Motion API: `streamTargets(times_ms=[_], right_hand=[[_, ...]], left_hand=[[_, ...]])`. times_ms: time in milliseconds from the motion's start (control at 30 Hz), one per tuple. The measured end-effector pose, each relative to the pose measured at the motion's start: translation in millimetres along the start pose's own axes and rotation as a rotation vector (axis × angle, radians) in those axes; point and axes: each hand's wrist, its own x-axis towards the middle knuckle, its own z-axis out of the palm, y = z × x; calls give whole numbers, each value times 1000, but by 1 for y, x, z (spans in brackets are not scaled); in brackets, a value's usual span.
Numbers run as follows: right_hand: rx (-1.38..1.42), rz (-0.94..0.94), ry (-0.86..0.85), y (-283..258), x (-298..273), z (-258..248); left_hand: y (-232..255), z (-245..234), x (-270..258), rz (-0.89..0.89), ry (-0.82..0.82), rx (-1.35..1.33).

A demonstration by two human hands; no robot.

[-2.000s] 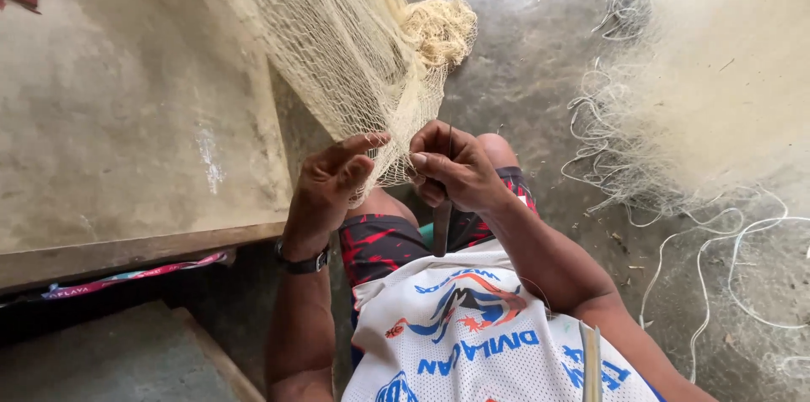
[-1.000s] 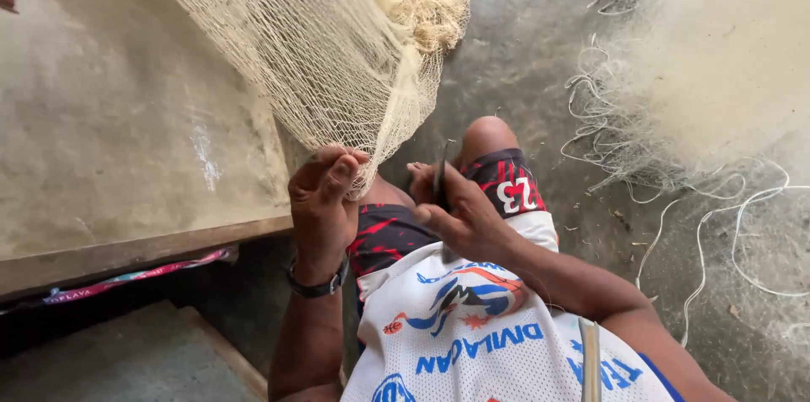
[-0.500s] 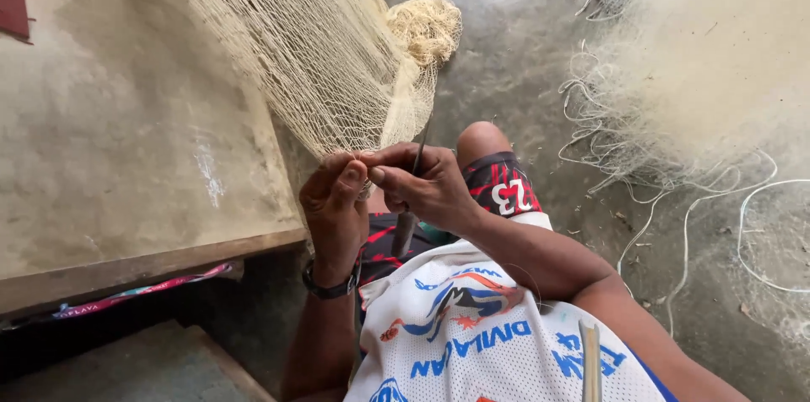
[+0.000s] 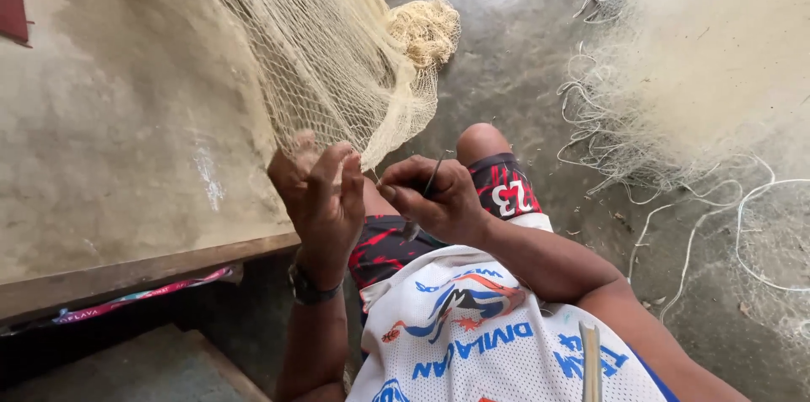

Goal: Repairing a fishing net by weaving twine through the mesh using a netting needle.

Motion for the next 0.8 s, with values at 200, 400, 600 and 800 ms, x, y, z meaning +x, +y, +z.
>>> streamTargets(times_ms=[200, 400, 600, 800], right_hand=[[-171, -31, -12, -3, -3, -8], [-174, 22, -72, -9, -3, -17], [79, 102, -69, 4, 9, -35], [198, 191, -59, 8, 16, -34]], left_hand=[[-4, -1, 7, 205, 75, 88], [-2, -14, 42, 419, -185, -49], [23, -30, 77, 399, -448, -155], [20, -32, 76, 282, -497, -234]])
